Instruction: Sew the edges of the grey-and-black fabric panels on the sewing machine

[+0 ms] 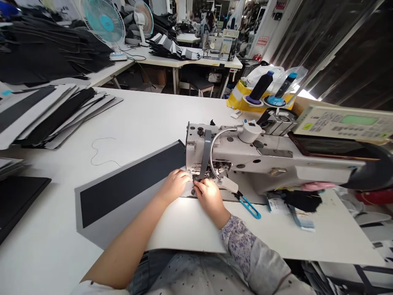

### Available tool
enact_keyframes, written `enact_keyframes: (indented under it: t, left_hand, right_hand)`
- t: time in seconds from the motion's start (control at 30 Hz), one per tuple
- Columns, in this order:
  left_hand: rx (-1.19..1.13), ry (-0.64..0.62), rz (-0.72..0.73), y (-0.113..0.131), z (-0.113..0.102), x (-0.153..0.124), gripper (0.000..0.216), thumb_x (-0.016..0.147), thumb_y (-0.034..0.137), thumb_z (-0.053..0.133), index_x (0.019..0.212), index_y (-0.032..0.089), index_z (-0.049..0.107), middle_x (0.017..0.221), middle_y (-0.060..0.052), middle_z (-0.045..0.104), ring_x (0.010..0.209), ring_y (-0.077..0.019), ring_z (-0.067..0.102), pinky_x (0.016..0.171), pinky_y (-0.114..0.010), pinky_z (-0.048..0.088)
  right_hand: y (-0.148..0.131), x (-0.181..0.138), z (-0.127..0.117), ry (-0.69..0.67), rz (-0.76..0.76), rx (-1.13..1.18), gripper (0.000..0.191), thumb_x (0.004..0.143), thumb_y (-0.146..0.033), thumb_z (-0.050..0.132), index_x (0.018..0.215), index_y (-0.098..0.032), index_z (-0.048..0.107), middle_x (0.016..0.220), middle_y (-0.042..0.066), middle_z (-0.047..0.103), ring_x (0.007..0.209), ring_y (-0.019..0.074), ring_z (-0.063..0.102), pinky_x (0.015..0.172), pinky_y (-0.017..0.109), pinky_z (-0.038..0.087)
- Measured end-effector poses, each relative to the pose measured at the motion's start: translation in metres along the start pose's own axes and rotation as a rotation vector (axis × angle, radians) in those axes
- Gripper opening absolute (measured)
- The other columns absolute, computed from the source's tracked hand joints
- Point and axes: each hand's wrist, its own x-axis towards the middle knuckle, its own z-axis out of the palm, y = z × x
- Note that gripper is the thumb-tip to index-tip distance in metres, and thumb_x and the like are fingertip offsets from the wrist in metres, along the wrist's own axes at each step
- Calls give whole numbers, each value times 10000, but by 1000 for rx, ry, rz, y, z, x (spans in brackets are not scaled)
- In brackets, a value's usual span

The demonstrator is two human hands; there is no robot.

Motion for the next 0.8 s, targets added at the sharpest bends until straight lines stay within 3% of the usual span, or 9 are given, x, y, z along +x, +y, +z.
enact_keyframes:
  t: [0.3, 0.8]
  left_hand:
    - [92, 12, 1, -16, 9, 20, 255, 816, 70, 474, 797, 220, 679, 841, -57, 668, 890, -219, 589, 861, -363, 448]
    - [104, 69, 9, -14, 12, 20, 291, 801, 48, 458, 796, 216, 696, 848, -57, 666, 869, -212, 582, 840, -351, 452]
  right_hand:
    - [1, 0, 4, -6, 47, -32, 265, 937, -273, 491, 1099, -187, 682, 877, 80, 655, 755, 169, 620, 727, 263, 475]
    - [-2, 1, 0, 6, -37, -52, 235, 931, -202, 477, 1007, -159, 695, 876, 74, 628, 795, 186, 588, 768, 289, 458]
